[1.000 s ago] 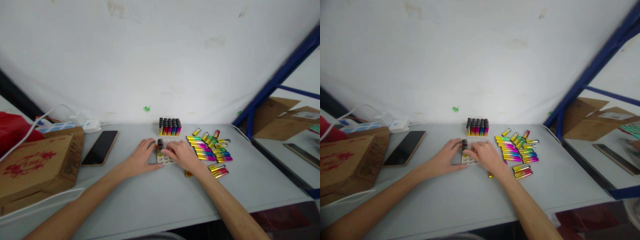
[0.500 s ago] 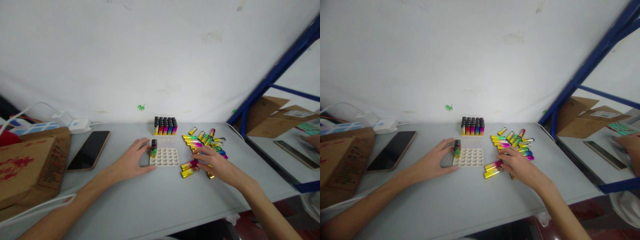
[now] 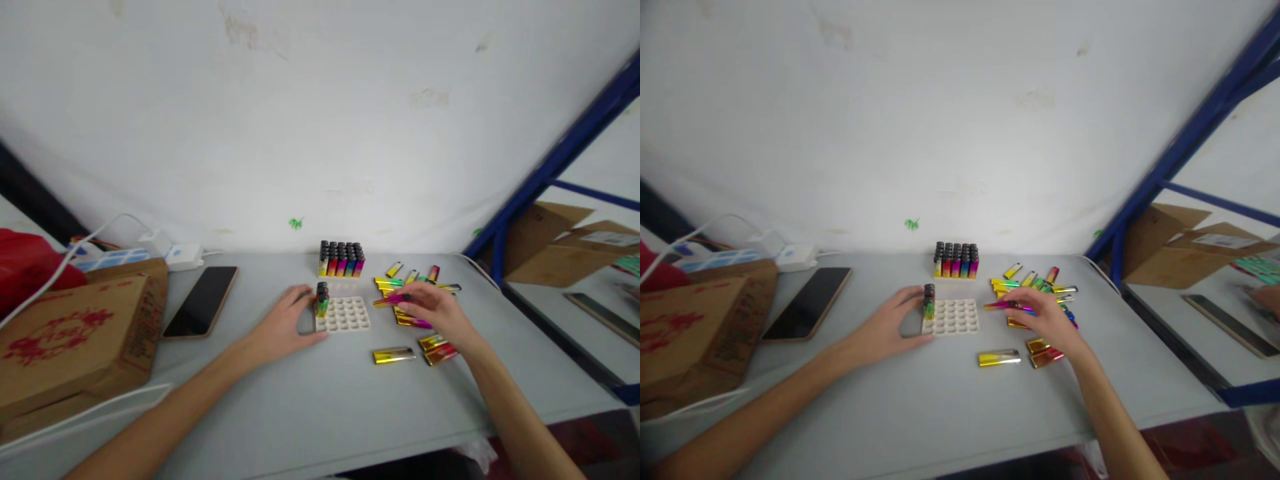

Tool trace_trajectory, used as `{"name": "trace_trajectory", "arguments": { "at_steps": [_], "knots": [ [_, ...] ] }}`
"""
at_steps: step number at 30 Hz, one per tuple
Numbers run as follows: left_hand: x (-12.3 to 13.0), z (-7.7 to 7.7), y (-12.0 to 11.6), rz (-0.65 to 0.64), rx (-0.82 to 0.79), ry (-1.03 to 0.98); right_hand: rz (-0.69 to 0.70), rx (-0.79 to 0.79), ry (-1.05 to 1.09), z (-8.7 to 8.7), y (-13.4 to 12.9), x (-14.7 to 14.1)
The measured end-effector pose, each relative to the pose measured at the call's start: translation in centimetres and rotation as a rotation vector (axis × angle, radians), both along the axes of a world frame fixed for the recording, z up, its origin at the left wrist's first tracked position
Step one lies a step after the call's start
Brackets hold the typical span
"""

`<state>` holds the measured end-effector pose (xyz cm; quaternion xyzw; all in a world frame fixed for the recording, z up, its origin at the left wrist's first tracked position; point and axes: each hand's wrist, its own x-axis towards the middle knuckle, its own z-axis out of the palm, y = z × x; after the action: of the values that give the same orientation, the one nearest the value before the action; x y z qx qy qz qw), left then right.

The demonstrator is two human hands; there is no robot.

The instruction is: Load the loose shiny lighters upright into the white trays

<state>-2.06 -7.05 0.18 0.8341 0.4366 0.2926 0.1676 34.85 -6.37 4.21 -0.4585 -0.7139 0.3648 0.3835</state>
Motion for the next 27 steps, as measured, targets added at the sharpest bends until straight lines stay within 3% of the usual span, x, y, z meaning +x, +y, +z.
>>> {"name": "trace_trajectory", "arguments": {
  "at_steps": [4,11,14,19,23,27],
  "knots": [
    [0.5,-0.1,-0.1,0.031,0.037,0.041,-0.1,-0.063,0.335,1.2,0.6,-3.0],
    [0.4,-0.3,0.0,0.047,0.092,0.063,0.085,-0.153,0.499,4.4,2.7,-10.0],
    [0.3,-0.4,0.1,0.055,0.101,0.059,0.126,-0.202,0.484,3.5,3.6,-11.8],
    [0.2,-0.8,0.1,0.057,0.069,0.038,0.124,-0.271,0.359,0.3,3.5,-12.3],
    [0.1,-0.8,0.1,0.055,0.051,0.024,0.027,-0.062,0.138,-1.3,2.7,-12.0],
    [0.1,-0.5,0.1,0.046,0.04,0.016,-0.09,0.133,-0.04,-1.3,1.9,-12.5]
  ]
}}
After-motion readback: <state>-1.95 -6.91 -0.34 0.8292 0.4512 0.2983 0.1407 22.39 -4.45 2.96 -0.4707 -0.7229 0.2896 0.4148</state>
